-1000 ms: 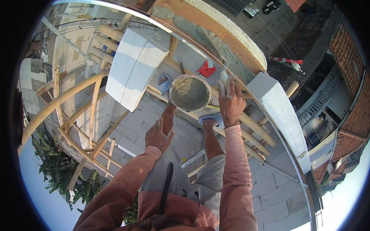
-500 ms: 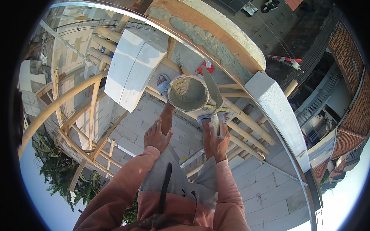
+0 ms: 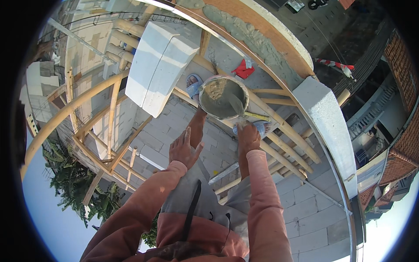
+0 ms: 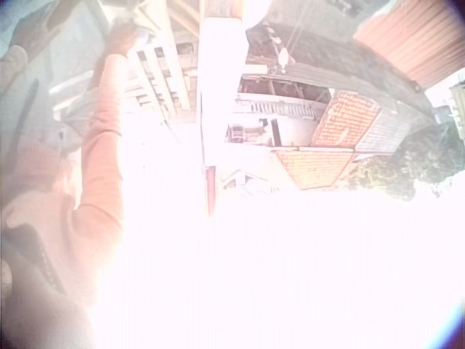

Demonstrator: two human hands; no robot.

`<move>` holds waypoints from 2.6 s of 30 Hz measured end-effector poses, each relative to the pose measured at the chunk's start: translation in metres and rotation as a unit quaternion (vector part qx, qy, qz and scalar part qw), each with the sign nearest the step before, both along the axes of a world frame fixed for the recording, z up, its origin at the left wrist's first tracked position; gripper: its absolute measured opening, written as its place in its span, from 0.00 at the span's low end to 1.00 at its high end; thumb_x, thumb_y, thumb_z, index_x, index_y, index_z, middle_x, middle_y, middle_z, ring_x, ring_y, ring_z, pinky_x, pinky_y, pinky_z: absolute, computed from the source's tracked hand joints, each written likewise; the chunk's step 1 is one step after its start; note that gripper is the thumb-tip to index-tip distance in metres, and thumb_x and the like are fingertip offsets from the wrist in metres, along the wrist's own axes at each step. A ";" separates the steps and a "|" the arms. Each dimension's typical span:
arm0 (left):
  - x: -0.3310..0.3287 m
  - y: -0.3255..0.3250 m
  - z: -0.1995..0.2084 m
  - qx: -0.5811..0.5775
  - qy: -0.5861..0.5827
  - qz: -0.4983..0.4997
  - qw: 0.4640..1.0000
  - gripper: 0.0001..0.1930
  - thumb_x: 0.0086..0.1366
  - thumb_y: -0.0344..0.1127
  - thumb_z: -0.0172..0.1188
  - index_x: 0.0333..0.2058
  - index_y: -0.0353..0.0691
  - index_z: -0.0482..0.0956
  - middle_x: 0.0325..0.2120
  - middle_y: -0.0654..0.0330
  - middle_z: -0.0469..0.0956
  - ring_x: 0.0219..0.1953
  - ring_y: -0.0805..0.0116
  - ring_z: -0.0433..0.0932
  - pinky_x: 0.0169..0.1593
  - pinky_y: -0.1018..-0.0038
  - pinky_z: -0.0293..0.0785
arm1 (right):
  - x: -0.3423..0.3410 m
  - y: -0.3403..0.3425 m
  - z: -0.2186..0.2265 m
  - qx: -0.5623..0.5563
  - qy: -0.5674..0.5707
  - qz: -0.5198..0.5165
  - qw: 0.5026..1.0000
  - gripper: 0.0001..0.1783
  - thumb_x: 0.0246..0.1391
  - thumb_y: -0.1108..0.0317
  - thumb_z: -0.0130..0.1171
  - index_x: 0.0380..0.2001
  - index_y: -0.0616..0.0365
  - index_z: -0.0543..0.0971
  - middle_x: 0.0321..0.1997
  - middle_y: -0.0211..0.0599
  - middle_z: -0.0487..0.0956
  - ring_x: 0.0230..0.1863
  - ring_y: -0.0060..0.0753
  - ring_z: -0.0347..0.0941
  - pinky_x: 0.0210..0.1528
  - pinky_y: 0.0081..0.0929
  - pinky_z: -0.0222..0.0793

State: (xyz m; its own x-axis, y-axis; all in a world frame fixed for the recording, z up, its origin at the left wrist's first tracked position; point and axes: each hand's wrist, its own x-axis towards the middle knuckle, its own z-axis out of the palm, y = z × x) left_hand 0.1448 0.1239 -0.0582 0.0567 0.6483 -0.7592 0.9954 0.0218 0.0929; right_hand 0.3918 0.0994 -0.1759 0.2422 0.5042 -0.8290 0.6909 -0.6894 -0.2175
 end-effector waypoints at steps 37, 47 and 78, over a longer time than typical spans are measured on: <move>0.007 -0.004 -0.008 0.020 0.010 -0.048 0.999 0.45 0.68 0.65 0.54 0.73 0.40 0.55 0.68 0.49 0.65 0.67 0.51 0.68 0.68 0.55 0.62 | 0.066 -0.004 0.122 0.341 -0.157 -0.117 0.919 0.29 0.65 0.58 0.61 0.66 0.57 0.72 0.45 0.47 0.84 0.46 0.55 0.80 0.54 0.48 0.74; 0.002 0.006 -0.003 -0.005 0.002 -0.022 1.000 0.46 0.69 0.67 0.50 0.73 0.39 0.55 0.68 0.46 0.65 0.68 0.47 0.66 0.70 0.54 0.60 | 0.029 0.013 0.095 0.320 -0.215 -0.138 0.912 0.33 0.64 0.61 0.63 0.69 0.54 0.68 0.54 0.45 0.78 0.54 0.54 0.74 0.53 0.45 0.73; -0.014 0.032 -0.010 -0.026 0.003 -0.022 0.999 0.46 0.67 0.67 0.53 0.73 0.42 0.57 0.68 0.51 0.66 0.69 0.51 0.66 0.70 0.55 0.59 | -0.047 0.017 0.135 0.211 0.090 -0.556 0.799 0.31 0.67 0.52 0.60 0.60 0.69 0.71 0.24 0.27 0.72 0.19 0.16 0.65 0.20 0.19 0.61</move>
